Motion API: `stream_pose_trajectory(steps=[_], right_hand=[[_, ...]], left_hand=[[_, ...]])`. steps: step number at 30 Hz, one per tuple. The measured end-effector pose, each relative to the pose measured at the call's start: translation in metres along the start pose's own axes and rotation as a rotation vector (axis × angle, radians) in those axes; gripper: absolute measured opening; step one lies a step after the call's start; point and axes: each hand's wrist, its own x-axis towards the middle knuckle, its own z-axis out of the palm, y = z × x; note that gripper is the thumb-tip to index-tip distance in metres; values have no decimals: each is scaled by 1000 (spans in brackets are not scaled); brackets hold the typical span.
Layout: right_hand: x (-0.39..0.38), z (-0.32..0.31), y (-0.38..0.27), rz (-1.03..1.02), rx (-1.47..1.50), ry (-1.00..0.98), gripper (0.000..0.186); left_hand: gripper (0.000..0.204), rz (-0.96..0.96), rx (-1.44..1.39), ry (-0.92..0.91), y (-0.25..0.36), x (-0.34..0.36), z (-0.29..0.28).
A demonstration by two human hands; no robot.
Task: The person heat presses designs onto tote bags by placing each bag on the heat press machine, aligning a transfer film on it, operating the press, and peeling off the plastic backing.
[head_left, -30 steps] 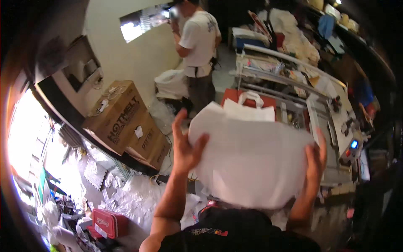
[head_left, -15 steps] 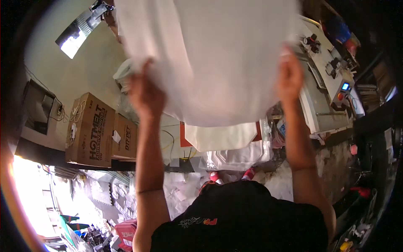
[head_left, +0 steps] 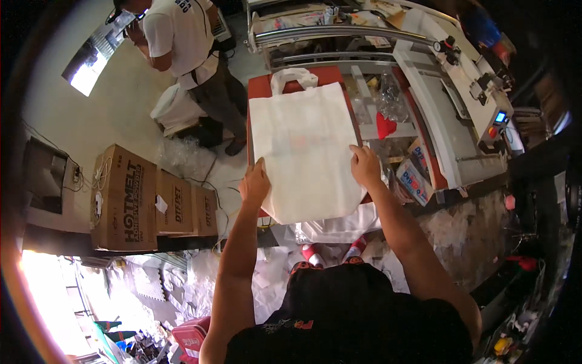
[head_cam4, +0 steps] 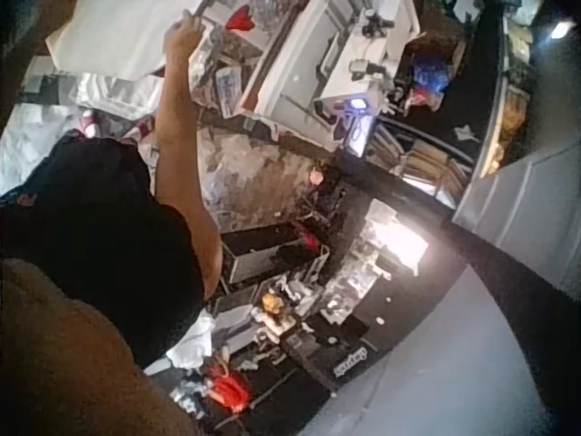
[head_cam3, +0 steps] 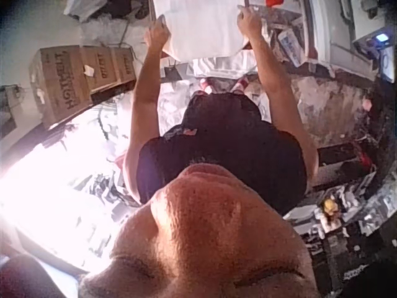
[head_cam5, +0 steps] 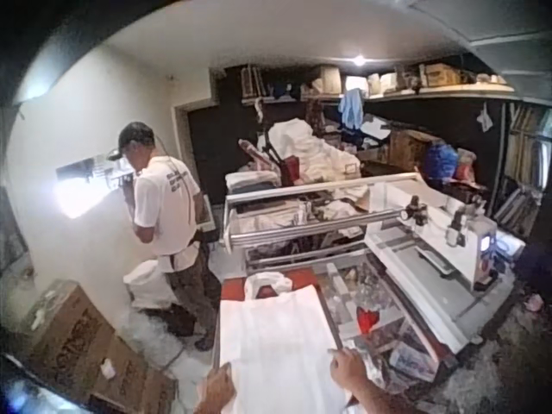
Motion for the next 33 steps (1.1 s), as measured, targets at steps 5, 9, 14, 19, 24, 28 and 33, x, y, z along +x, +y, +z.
stream_pose_trajectory(steps=[5, 9, 14, 19, 24, 28, 33], right_hand=[[-4, 1, 6, 36, 22, 18, 38], [16, -22, -40, -57, -29, 39, 46], [15, -12, -82, -197, -201, -224, 55], [10, 5, -77, -90, -265, -334, 64], [4, 7, -69, -27, -253, -392, 58], [-8, -6, -53, 5, -71, 28, 46], [-48, -17, -13, 378, 31, 115, 34]], left_hand=[[43, -92, -67, -12, 8, 1, -6], [45, 182, -35, 137, 28, 7, -11], [52, 525, 102, 34, 71, 15, 20], [60, 393, 210, -77, 40, 32, 38], [60, 215, 50, -4, 30, 26, 3], [49, 83, -277, 176, -5, -17, -29], [45, -151, -390, 24, -31, -51, -10]])
